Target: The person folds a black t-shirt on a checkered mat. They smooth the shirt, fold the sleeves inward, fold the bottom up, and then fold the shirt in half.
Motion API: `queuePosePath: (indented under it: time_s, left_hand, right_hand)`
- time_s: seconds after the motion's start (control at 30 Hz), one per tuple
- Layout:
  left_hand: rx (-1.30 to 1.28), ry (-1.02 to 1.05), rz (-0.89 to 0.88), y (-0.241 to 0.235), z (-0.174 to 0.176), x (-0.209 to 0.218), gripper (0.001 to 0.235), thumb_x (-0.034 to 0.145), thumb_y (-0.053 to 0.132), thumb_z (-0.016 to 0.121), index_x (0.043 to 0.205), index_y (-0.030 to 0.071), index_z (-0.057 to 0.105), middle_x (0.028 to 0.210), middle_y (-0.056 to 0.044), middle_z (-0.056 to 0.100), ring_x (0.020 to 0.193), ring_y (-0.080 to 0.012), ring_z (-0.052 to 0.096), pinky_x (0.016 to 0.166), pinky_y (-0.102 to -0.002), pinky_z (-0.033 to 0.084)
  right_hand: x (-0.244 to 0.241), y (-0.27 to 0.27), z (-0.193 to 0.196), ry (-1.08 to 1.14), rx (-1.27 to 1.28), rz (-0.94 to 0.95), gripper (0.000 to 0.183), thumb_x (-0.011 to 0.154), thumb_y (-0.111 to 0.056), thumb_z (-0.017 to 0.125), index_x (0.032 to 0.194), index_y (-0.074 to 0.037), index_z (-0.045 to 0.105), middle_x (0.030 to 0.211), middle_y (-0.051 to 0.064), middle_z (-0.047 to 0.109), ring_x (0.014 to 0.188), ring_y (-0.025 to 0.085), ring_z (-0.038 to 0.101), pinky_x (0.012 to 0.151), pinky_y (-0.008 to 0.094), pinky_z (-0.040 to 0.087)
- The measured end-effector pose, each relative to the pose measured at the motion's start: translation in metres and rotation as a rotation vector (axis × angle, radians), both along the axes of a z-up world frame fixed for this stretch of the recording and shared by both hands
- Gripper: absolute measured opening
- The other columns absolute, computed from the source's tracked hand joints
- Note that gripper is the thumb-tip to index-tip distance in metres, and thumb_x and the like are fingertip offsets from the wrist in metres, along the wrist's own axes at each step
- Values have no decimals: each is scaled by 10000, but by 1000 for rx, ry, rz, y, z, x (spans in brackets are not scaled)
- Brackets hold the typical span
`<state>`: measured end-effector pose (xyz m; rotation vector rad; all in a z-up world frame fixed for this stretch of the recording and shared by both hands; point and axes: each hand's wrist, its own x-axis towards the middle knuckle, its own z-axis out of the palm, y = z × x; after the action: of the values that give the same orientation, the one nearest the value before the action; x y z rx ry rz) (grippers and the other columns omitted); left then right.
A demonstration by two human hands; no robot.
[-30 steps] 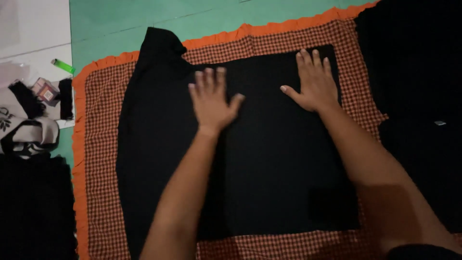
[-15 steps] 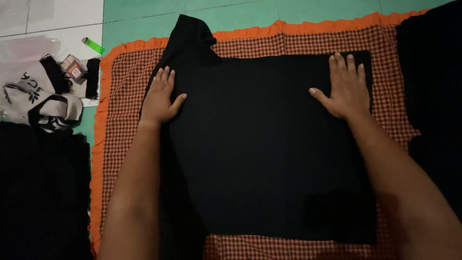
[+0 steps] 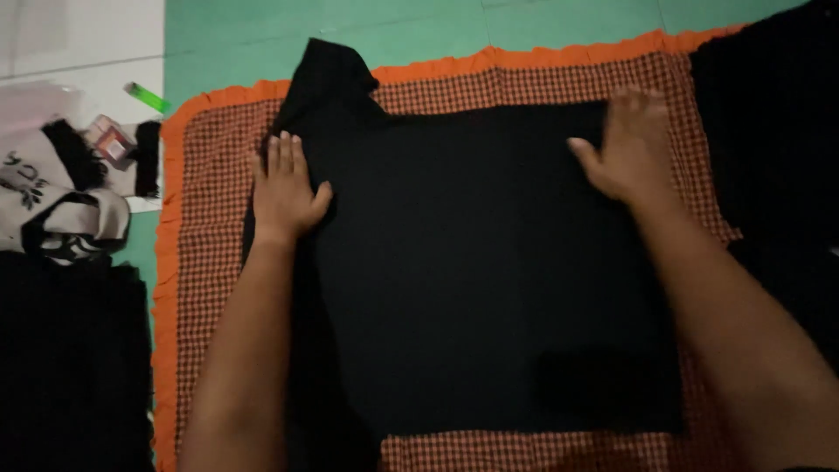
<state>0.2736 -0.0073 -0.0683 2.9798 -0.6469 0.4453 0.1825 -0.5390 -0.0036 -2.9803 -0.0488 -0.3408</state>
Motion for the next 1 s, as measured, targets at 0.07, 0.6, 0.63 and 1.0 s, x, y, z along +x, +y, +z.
queuePosePath:
  time_s: [0.07,0.6,0.63,1.0]
  left_hand:
    - [-3,-60,-15,-50,25,-10,888,821,406,575,1544,-90,438,1563,-326,433,1476,-467,354,1155,-679,252]
    - [-120,341,65,-192,50,-53,842,987,678,390,1658,191,246,1723,-117,191,1592,-339,125,1253,-635,79]
    - [-118,345,63,-193,46,-53,842,987,678,390,1658,191,246,1723,-117,191,1592,-339,125,1253,-635,79]
    - [-134,187,28,-191,41,-53,802,1003,644,359,1628,148,285,1682,-124,268,1553,-354,186,1221,-620,113]
  right_hand:
    - [5,41,-6,-50,-6,95,894,982,-468,652,1538,182,393,1516,452,407,1408,630,334,1151,706,206]
    - [16,7,-22,199,-48,138,785,1048,-483,466,1646,-13,269,1696,198,260,1551,427,215,1228,610,175]
    - [12,-4,-19,203,-47,136,785,1048,-483,466,1646,-13,269,1696,198,260,1551,427,215,1228,610,175]
    - [5,-46,-4,350,53,-144,842,1025,-558,257,1631,-12,50,1716,184,32,1557,420,-39,1254,537,3]
